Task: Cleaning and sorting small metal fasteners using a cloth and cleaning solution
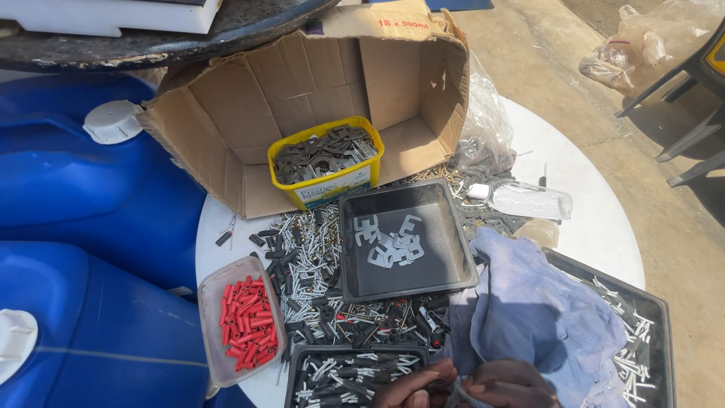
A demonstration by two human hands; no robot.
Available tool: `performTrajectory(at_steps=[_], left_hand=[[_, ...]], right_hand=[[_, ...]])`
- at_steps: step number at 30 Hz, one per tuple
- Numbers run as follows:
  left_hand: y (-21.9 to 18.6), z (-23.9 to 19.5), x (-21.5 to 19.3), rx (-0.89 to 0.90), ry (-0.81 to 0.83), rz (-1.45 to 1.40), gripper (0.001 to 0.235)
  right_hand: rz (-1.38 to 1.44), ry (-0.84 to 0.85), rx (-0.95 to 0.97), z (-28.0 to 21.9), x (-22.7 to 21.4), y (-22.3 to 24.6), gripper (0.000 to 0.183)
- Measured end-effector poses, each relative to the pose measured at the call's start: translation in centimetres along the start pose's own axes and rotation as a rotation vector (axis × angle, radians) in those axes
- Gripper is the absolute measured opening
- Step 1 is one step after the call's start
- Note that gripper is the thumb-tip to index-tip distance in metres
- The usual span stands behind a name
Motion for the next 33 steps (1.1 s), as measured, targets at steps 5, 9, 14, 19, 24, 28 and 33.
performTrajectory(at_steps=[5,9,14,19,24,28,33], left_hand=[[-2.3,-2.9,4.2,0.431,0.123,0.148,0.057],[-3.6,-4.4,6.1,0.391,-0.007,0.047,0.055],[1.7,-1.3,3.6,0.321,-0.029,-0.188,0.060],[3.3,-1.9,4.3,0.274,-0.120,-0.285,0.055],[6.8,0.1,4.3,-0.170,-0.411,-0.777,0.043],[0.9,0.7,7.1,-0.246,-0.566,-0.690,0.034],[2.9,2.1,6.9,-0.104,-0.378,-0.550,0.020]], right_hand=[[0.013,-0.006,0.383,1.4,-0.5,2.2,0.007],[-0.056,0.385,-0.022,3.7,0.8,2.1,0.025],[-0.031,0.351,-0.065,2.0,2.0,1.8,0.026],[-0.185,0.258,0.042,-0.7,2.1,2.5,0.029],[-0.138,0.257,0.167,-1.3,0.6,0.8,0.020],[-0.217,-0.006,0.108,1.5,2.1,3.3,0.009],[0.025,0.235,-0.079,2.0,1.5,1.5,0.016]])
Point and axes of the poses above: each hand's wrist, its own z-axis towards the middle knuckle, its own x-axis out of the palm, y = z × x, the point moved 2 cm from there along z, towards the middle knuckle, and after that the axes turned 2 degrees about z, right-handed, at the moved point
